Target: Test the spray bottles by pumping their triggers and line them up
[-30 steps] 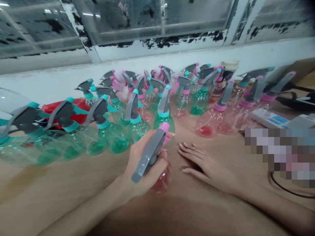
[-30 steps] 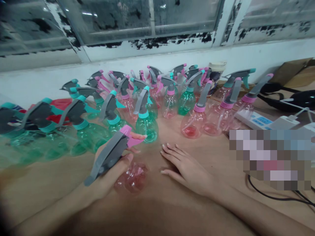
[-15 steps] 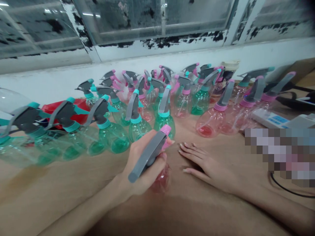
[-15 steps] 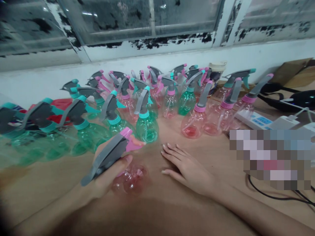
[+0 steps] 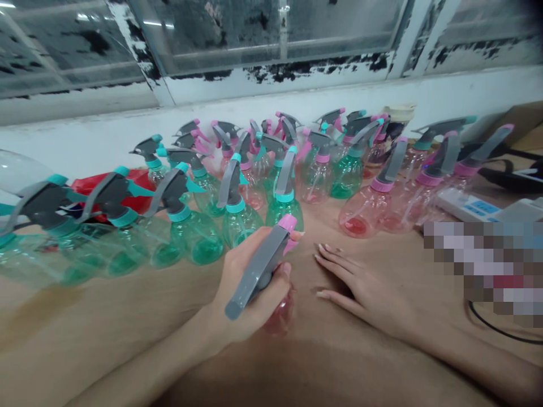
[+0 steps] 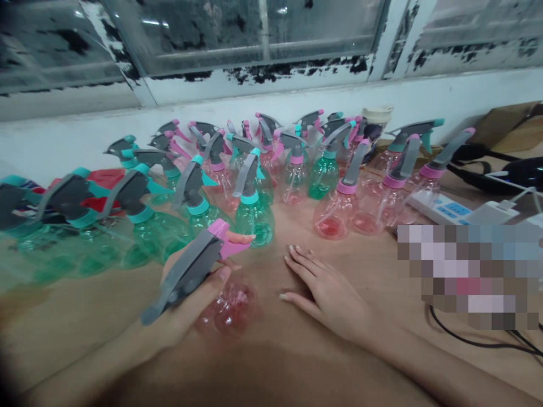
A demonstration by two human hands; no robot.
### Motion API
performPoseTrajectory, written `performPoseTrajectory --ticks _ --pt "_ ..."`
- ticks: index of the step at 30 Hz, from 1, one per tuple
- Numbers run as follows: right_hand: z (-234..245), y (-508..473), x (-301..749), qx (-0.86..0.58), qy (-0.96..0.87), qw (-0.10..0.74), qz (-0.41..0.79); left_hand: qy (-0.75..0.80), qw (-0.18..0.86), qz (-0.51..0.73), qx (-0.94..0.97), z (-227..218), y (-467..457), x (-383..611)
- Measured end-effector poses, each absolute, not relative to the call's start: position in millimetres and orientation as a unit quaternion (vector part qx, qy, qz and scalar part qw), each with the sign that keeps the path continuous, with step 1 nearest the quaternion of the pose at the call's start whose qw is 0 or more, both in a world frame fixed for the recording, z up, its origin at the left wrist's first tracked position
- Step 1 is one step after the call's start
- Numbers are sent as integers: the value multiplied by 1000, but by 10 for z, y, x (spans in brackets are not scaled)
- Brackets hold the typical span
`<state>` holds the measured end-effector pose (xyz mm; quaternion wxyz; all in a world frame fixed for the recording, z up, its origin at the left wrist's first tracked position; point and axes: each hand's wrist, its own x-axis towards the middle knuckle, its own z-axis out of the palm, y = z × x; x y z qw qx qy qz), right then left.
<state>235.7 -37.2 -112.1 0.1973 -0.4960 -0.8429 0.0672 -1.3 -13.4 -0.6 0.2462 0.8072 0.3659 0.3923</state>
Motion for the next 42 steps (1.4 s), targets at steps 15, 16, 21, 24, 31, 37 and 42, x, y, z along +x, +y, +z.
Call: performPoseTrajectory --ticks 15,16,21,24,31,37,42 --pt "-1095 -349 2368 -485 -857 168 51 361 239 401 807 -21 -128 -15" --pt "-1098 -349 2371 -485 -856 169 53 360 238 398 810 -12 -125 -19" --pt "-1106 -355 2381 -490 -853 167 68 327 244 386 827 33 -90 -53" --pt "-1105 -359 2384 -491 -851 169 75 325 265 373 827 64 -85 -62" --pt "-1108 -366 2379 -493 -844 188 93 362 272 366 813 59 -103 -58" --pt "-1112 -367 2391 -490 -846 190 94 370 302 382 791 17 -138 -40" --pt "-1100 -356 2393 -491 -849 175 93 352 308 407 785 5 -154 -32"
